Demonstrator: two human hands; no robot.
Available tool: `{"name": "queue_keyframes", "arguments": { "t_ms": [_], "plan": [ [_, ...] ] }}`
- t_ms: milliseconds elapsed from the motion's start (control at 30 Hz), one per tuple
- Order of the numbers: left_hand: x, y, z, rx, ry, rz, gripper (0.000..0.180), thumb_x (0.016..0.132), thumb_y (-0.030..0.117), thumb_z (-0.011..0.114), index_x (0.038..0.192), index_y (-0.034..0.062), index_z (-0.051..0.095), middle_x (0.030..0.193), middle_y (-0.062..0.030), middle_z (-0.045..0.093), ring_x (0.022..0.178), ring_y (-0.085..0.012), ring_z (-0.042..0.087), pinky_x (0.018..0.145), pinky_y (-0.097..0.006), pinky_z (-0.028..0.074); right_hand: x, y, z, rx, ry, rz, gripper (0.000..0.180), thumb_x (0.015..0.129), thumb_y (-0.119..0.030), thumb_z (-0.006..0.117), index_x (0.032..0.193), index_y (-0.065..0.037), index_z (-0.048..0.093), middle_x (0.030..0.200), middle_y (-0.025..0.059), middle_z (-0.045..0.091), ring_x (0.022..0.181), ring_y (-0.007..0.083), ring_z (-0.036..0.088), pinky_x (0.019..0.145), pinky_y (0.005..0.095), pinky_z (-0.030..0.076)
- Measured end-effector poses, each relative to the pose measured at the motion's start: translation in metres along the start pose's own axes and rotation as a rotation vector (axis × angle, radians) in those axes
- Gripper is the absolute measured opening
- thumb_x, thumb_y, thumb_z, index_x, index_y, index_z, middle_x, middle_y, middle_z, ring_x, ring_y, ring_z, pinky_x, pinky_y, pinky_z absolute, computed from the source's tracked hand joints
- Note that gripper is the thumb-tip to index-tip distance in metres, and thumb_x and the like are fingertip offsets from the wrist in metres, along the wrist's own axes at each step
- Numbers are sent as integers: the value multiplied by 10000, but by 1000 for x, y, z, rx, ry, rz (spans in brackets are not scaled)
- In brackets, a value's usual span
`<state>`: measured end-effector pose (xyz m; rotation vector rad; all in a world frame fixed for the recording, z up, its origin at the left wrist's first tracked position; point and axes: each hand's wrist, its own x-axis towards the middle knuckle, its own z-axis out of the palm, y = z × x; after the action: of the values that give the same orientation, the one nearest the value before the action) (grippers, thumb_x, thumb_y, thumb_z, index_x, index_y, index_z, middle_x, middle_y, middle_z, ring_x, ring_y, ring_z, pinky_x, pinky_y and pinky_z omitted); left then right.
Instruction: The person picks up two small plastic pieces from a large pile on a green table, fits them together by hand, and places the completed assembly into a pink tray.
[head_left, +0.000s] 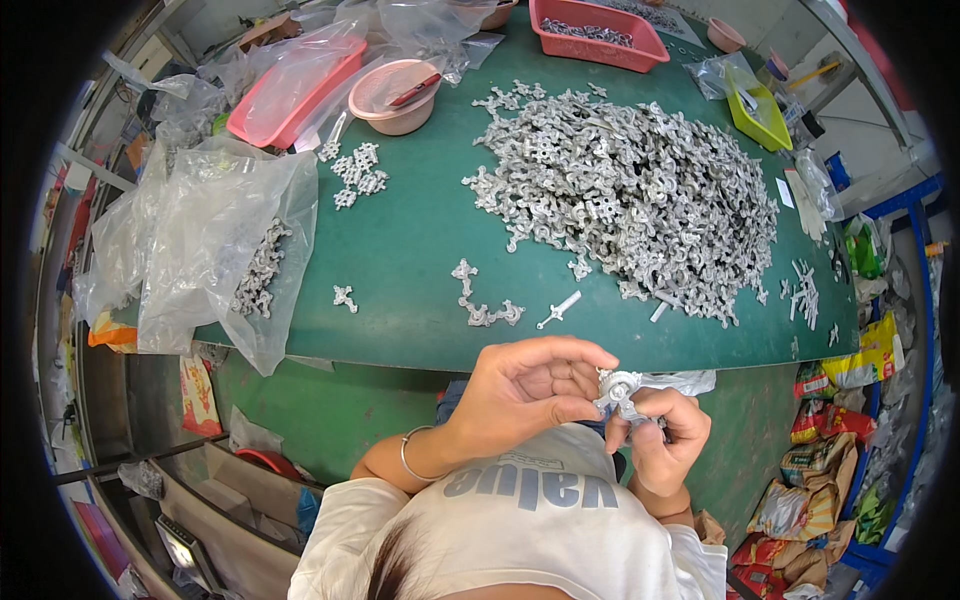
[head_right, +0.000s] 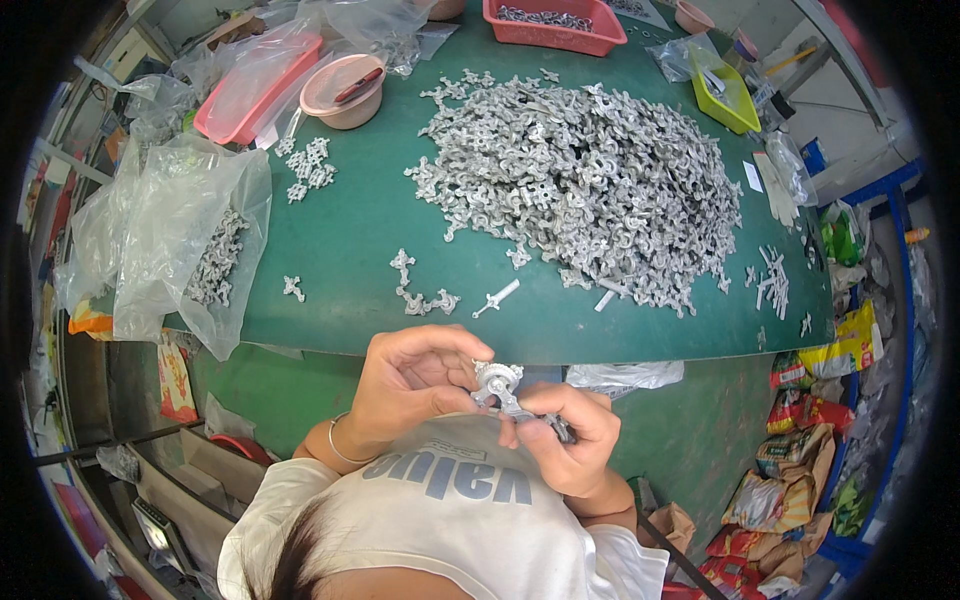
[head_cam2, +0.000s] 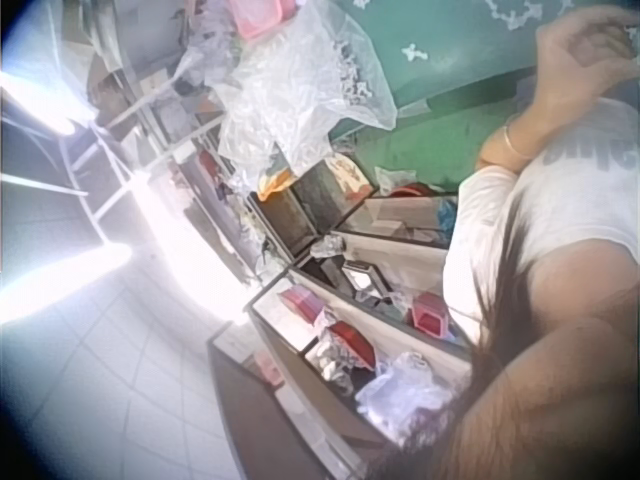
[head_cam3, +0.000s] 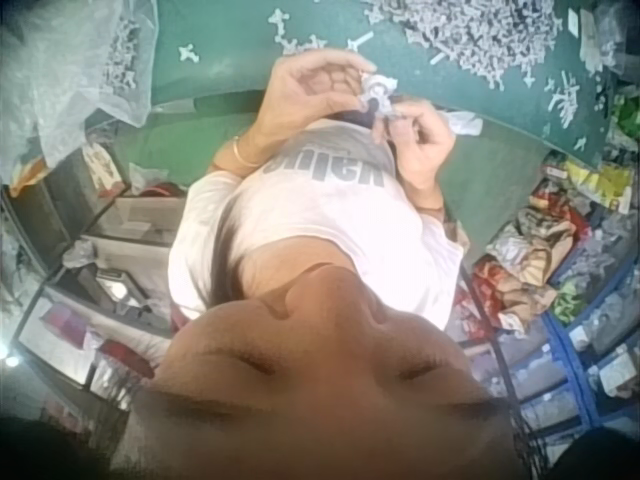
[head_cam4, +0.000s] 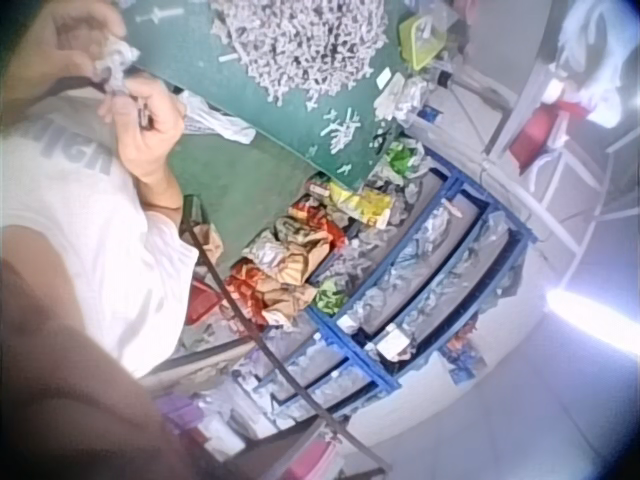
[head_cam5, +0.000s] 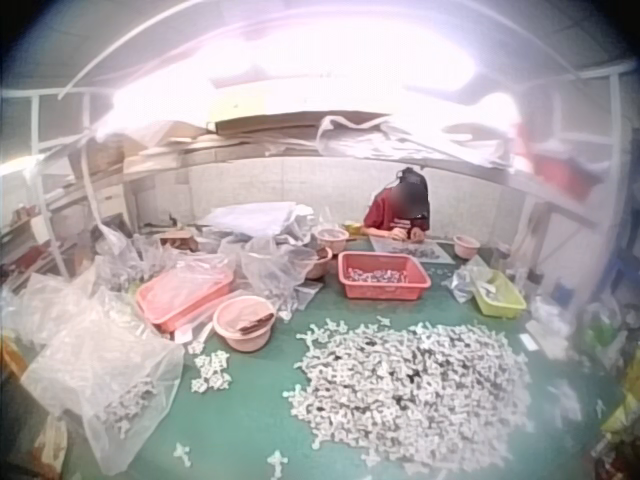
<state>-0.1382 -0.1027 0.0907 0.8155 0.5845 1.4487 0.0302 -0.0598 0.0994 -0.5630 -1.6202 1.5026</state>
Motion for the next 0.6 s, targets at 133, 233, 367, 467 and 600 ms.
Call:
{"name": "queue_keyframes", "arguments": {
  "t_ms": [133, 233, 367, 467, 600],
  "plan": [
    [0, 1, 0, 4, 0, 10, 349, 754, -75, 567, 1092, -70, 483, 877, -90, 538, 815, -127, 543, 734, -249, 468, 0, 0, 0, -9, -8, 4, 164, 806, -92, 548, 765, 64, 517, 653, 140, 592, 519, 141, 553, 489, 237, 438],
    [0, 0, -1, 44, -2, 15, 351, 753, -93, 550, 1097, -66, 488, 872, -90, 539, 814, -129, 544, 727, -251, 467, -1, 0, 1, 20, -5, 9, 182, 807, -108, 560, 776, 65, 516, 674, 146, 595, 520, 143, 554, 487, 239, 439],
    [0, 4, 1, 36, 9, -23, 349, 754, -105, 533, 1098, -62, 492, 870, -92, 544, 815, -132, 547, 720, -254, 466, -2, 2, 0, 42, 7, 18, 182, 802, -109, 571, 787, 64, 516, 693, 152, 597, 523, 145, 557, 483, 238, 441],
    [0, 4, 3, 18, 20, -34, 356, 759, -108, 519, 1110, -58, 487, 875, -97, 549, 817, -137, 550, 718, -257, 467, -2, 3, 0, 35, -28, -6, 169, 796, -95, 574, 797, 64, 517, 708, 160, 601, 524, 146, 560, 485, 235, 445],
    [1, 5, 7, -11, 82, -34, 347, 753, -69, 555, 1092, -91, 484, 829, -117, 572, 750, -146, 558, 687, -258, 458, -2, 2, 0, 12, -31, 10, 154, 789, -83, 580, 794, 59, 521, 733, 165, 612, 531, 143, 568, 495, 236, 454]
  ]
}}
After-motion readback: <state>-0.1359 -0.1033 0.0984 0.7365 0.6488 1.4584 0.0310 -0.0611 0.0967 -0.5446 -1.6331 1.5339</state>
